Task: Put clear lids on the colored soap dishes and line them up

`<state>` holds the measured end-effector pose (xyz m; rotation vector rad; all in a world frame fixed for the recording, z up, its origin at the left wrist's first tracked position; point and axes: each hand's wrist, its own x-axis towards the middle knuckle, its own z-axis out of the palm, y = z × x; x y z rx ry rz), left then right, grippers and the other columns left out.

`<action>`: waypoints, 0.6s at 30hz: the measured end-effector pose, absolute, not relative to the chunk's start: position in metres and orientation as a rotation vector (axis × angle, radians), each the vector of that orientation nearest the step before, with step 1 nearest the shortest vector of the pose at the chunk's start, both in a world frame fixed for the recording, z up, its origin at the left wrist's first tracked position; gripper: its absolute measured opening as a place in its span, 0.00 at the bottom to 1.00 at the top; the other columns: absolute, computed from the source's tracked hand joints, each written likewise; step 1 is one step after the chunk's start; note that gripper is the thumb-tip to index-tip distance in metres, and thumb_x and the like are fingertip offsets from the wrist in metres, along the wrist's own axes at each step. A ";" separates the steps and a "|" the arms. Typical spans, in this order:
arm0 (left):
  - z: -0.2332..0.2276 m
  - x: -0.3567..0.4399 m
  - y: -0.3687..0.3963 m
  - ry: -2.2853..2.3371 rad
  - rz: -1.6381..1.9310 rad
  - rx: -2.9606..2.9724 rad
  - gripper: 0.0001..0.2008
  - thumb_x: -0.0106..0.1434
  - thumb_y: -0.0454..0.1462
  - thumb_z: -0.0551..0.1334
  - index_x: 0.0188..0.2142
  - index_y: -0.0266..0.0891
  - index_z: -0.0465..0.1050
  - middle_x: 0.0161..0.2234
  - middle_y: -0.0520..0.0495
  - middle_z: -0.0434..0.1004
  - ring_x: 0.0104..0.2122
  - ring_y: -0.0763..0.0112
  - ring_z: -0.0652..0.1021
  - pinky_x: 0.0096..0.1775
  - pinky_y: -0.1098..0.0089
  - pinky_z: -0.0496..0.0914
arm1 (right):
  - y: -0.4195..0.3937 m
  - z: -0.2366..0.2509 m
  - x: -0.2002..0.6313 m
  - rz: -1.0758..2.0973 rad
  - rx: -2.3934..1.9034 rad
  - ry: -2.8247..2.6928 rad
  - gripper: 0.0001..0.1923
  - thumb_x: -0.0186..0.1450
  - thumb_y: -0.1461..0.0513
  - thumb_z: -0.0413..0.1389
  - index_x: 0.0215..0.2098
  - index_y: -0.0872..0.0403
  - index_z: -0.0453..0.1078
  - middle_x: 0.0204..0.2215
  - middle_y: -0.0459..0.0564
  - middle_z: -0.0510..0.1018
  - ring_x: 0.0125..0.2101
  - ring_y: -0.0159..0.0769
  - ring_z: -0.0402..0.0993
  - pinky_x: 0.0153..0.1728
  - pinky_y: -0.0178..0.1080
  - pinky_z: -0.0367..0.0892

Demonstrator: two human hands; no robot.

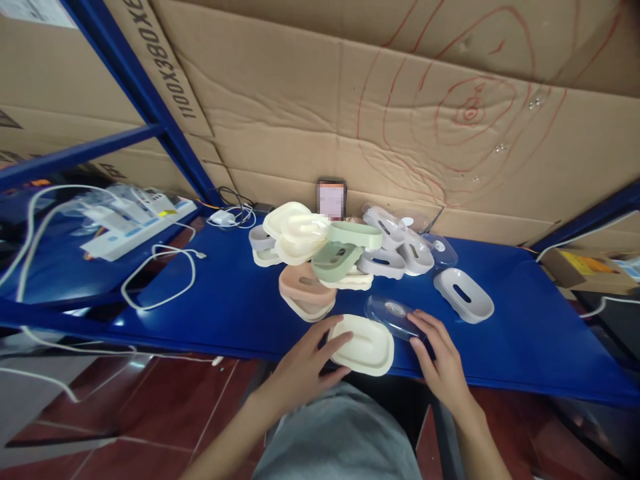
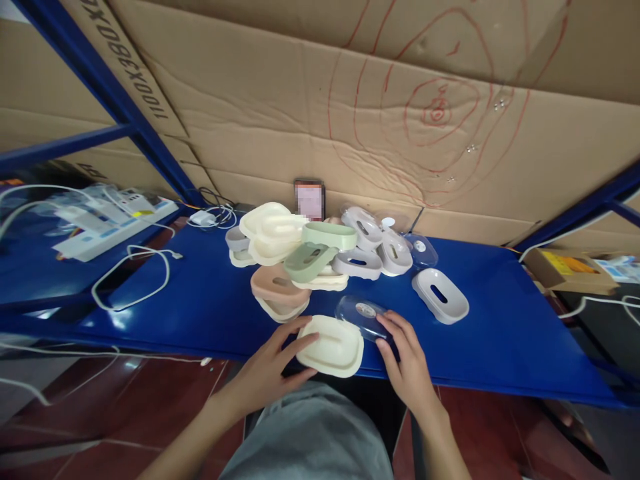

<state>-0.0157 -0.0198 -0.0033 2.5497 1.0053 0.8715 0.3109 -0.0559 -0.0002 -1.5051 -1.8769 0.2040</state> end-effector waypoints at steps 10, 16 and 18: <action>0.001 -0.016 -0.020 1.012 0.857 2.467 0.30 0.68 0.35 0.70 0.67 0.48 0.68 0.68 0.39 0.69 0.67 0.54 0.73 0.64 0.56 0.76 | -0.051 -0.012 0.288 0.032 -1.588 -1.944 0.27 0.78 0.59 0.52 0.74 0.44 0.60 0.73 0.55 0.64 0.75 0.57 0.54 0.70 0.70 0.60; -0.008 -0.016 -0.021 1.057 0.854 2.436 0.34 0.67 0.36 0.72 0.70 0.48 0.65 0.67 0.39 0.71 0.65 0.55 0.75 0.61 0.58 0.78 | -0.050 -0.007 0.293 0.062 -1.514 -1.983 0.26 0.77 0.57 0.56 0.71 0.38 0.65 0.61 0.54 0.76 0.64 0.54 0.71 0.63 0.62 0.71; -0.010 -0.016 -0.021 1.102 0.865 2.417 0.38 0.67 0.37 0.73 0.72 0.50 0.61 0.70 0.38 0.67 0.64 0.54 0.77 0.59 0.58 0.79 | -0.054 -0.004 0.289 0.048 -1.463 -2.012 0.25 0.77 0.58 0.56 0.70 0.37 0.67 0.58 0.54 0.77 0.60 0.52 0.73 0.60 0.61 0.73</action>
